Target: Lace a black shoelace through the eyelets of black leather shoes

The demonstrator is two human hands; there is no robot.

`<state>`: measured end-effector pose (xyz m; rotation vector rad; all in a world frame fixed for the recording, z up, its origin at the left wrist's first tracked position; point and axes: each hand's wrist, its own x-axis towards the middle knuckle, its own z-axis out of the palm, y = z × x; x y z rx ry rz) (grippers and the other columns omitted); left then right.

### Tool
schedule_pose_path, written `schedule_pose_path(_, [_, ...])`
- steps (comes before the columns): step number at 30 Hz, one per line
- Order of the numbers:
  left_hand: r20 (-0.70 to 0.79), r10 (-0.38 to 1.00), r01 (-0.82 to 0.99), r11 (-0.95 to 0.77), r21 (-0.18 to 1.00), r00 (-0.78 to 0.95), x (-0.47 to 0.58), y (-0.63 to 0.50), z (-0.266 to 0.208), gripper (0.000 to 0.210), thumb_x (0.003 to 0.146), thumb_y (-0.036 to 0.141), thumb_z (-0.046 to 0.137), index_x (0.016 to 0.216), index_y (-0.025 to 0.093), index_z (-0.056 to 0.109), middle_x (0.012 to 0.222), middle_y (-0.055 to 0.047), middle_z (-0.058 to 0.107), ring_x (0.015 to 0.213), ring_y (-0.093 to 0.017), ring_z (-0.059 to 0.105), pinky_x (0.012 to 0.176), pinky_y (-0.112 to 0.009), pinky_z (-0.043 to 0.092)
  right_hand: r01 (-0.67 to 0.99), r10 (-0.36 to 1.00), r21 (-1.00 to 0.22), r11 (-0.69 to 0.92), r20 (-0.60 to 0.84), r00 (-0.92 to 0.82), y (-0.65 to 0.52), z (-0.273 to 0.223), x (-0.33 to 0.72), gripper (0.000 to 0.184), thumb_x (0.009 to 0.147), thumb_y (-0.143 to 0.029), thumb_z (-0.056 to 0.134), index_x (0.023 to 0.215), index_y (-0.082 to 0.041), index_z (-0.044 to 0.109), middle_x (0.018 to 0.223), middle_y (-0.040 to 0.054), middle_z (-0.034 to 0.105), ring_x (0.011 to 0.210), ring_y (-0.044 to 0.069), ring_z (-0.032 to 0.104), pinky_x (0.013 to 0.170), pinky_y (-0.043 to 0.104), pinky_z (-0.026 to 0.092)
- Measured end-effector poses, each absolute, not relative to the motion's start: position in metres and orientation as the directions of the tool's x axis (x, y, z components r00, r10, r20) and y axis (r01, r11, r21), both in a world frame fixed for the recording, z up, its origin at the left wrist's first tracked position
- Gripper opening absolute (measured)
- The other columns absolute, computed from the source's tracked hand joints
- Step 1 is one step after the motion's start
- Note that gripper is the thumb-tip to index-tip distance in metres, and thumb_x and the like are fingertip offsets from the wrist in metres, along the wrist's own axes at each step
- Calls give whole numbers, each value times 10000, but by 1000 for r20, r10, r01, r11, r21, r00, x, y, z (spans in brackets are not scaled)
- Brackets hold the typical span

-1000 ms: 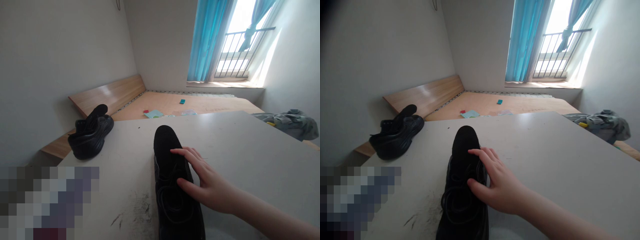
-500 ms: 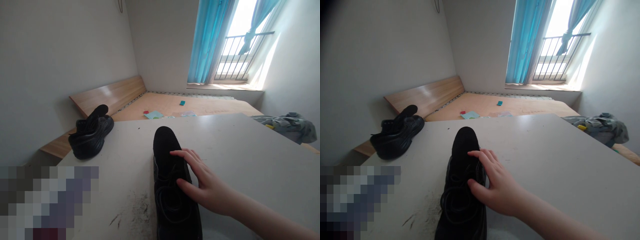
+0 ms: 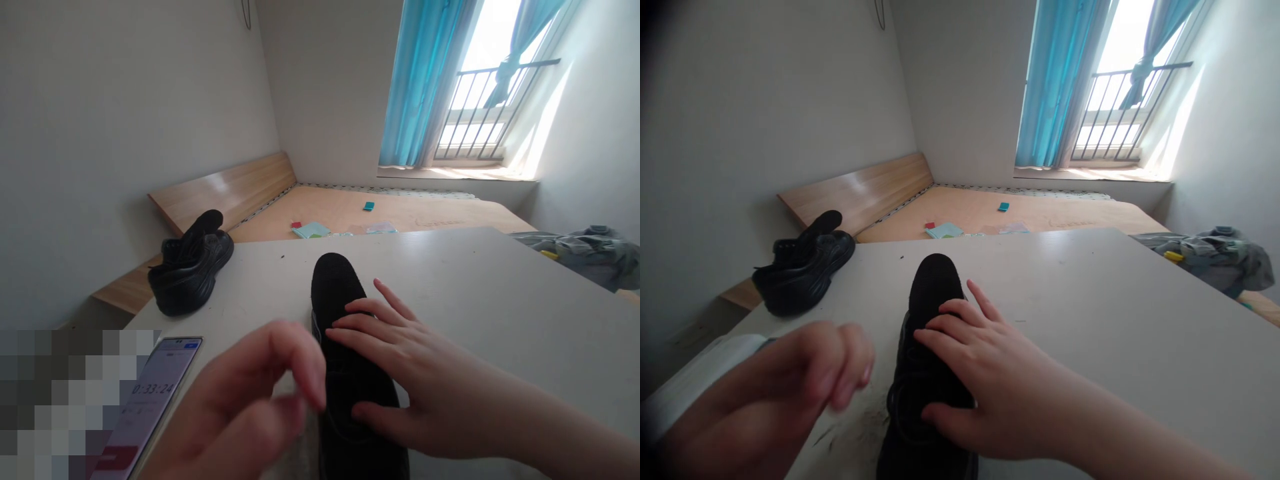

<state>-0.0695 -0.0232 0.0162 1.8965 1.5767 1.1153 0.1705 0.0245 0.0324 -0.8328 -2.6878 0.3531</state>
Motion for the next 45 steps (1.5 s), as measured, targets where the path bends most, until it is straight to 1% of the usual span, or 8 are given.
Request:
schedule_pose_path(5, [244, 970, 549, -215, 808, 21, -33, 9, 26, 252, 868, 269, 448, 1079, 259, 584, 1172, -48, 621, 1179, -237, 528, 1063, -467, 395, 547, 579, -280, 789, 43, -814, 29, 50, 157, 428, 768, -429, 744, 1104, -170, 690, 1096, 105, 649, 1168, 311, 537, 1220, 581, 39])
schedule_pose_path(11, [134, 988, 420, -154, 894, 77, -33, 25, -12, 358, 913, 353, 440, 1239, 235, 527, 1522, -91, 339, 1417, -277, 306, 1164, -505, 238, 522, 544, -276, 807, 7, -839, 30, 48, 152, 78, 828, -192, 641, 895, -166, 669, 1072, 102, 627, 1170, 285, 535, 1216, 531, 171])
schedule_pose_path(18, [29, 981, 179, -65, 982, 193, -33, 24, -10, 292, 923, 377, 456, 1132, 209, 571, 1091, -59, 677, 1048, -257, 620, 950, -416, 461, 167, 583, -948, 272, 24, -812, 59, 47, 174, 266, 989, -441, 434, 1063, -219, 560, 969, 51, 670, 937, 184, 640, 944, 395, 493])
schedule_pose_path(23, [93, 979, 299, -145, 943, 182, -32, 19, -4, 290, 931, 382, 437, 1077, 208, 618, 1101, -54, 633, 1060, -252, 570, 944, -393, 414, -203, 707, -967, -152, 37, -706, 69, 51, 179, 209, 917, -397, 592, 891, -231, 466, 642, -74, 414, 485, 71, 452, 596, 255, 501])
schedule_pose_path(27, [76, 989, 307, -111, 945, 124, -34, 19, -7, 272, 881, 369, 487, 1016, 224, 673, 1059, -43, 604, 1013, -251, 544, 954, -393, 376, 7, 819, -999, -34, -32, -572, 80, 67, 198, 278, 882, -454, 572, 851, -236, 403, 644, -75, 232, 462, 59, 187, 390, 165, 212])
schedule_pose_path(33, [64, 993, 272, -87, 958, 95, -35, 21, -8, 287, 834, 380, 528, 1008, 256, 720, 1045, -41, 631, 1039, -278, 533, 1011, -431, 330, 841, 824, -516, 160, -400, -402, 119, 49, 234, 232, 913, -427, 468, 957, -212, 545, 790, 18, 514, 616, 127, 477, 539, 252, 405])
schedule_pose_path(38, [32, 997, 308, -51, 950, 69, -36, 20, -6, 318, 809, 395, 542, 1032, 259, 725, 1144, -58, 638, 1088, -307, 518, 1063, -495, 272, 967, 697, -219, 133, -673, -249, 135, 21, 242, 139, 837, -312, 562, 902, -189, 564, 681, 30, 613, 540, 178, 591, 521, 288, 428])
schedule_pose_path(45, [44, 996, 310, -66, 948, 80, -36, 21, -7, 337, 807, 409, 545, 1038, 246, 727, 1151, -72, 653, 1073, -320, 532, 1072, -537, 259, 991, 766, 16, 133, -636, -92, 139, 22, 252, 254, 913, -353, 584, 1063, -151, 611, 899, 51, 660, 721, 154, 633, 681, 336, 536])
